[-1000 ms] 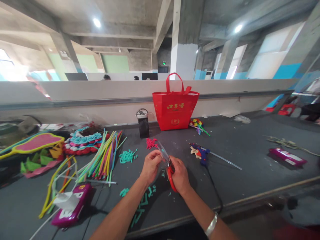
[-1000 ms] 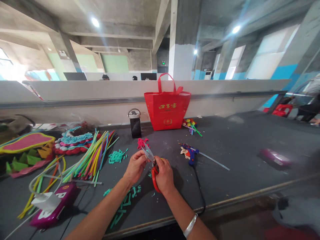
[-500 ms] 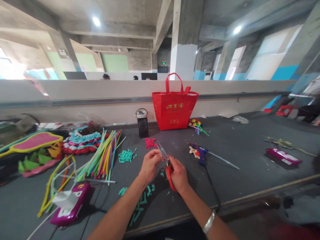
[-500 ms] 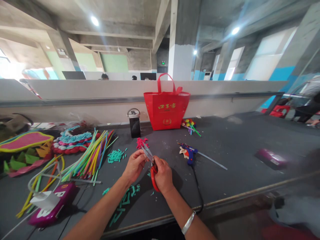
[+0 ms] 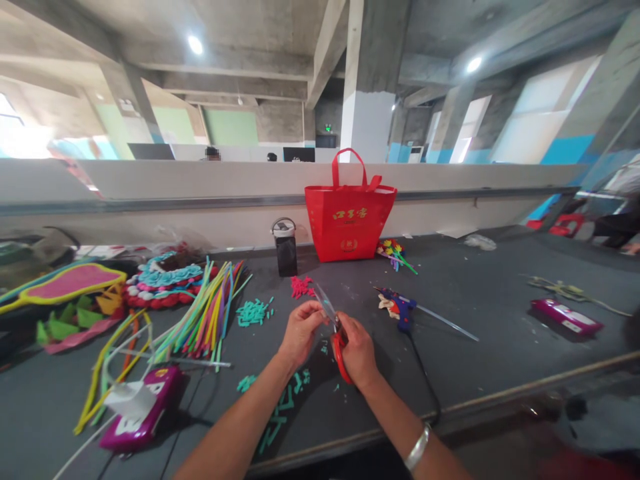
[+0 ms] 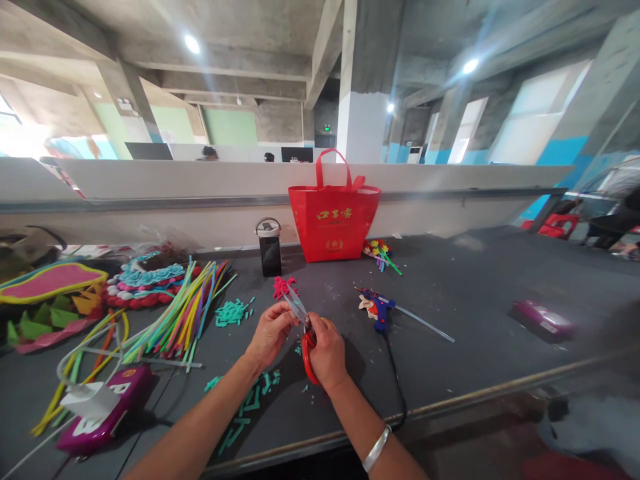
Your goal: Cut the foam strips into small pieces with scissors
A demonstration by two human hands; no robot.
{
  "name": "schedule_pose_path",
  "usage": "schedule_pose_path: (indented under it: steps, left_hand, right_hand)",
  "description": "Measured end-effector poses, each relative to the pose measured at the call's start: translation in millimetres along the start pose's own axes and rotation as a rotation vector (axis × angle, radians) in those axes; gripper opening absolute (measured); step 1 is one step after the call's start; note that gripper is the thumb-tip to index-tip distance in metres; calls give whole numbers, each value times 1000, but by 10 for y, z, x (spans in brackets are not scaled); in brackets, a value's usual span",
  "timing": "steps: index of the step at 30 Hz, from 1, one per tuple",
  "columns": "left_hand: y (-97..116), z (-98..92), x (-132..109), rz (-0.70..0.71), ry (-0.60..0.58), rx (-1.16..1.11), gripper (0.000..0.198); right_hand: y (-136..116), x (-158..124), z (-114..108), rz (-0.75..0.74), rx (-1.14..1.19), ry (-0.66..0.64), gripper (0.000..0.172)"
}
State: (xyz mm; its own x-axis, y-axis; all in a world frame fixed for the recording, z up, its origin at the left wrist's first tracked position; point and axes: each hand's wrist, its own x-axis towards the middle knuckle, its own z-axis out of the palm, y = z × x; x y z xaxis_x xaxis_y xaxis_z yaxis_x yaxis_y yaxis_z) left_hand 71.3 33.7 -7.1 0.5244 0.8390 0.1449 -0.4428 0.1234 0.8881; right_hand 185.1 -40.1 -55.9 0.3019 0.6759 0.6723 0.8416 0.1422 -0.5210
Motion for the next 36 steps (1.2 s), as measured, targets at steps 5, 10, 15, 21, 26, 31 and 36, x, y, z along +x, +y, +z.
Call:
schedule_pose_path:
  steps: [5, 10, 15, 21, 26, 31, 36]
  left_hand:
    - [28, 26, -10, -12, 14, -8, 11]
    - [41, 27, 6, -28, 16, -31, 12]
    - [21, -3, 18, -29, -5, -45, 11]
    - [35, 37, -5, -55, -36, -28, 14]
    - [34, 29, -6, -56, -23, -25, 14]
    - [7, -7, 7, -1, -10, 49, 8]
    - [-41, -27, 32, 143, 118, 415, 5]
  right_hand:
    - [15, -1, 2, -17, 23, 8, 40]
    - [40, -2, -15, 17, 22, 72, 40]
    - [29, 4, -18, 34, -51, 19, 42]
    - [30, -4, 2, 7, -49, 6, 43]
    - [36, -2, -5, 1, -26, -3, 42]
    - [74, -2, 4, 9, 2, 73, 36]
    - [32, 48, -1, 94, 87, 137, 34]
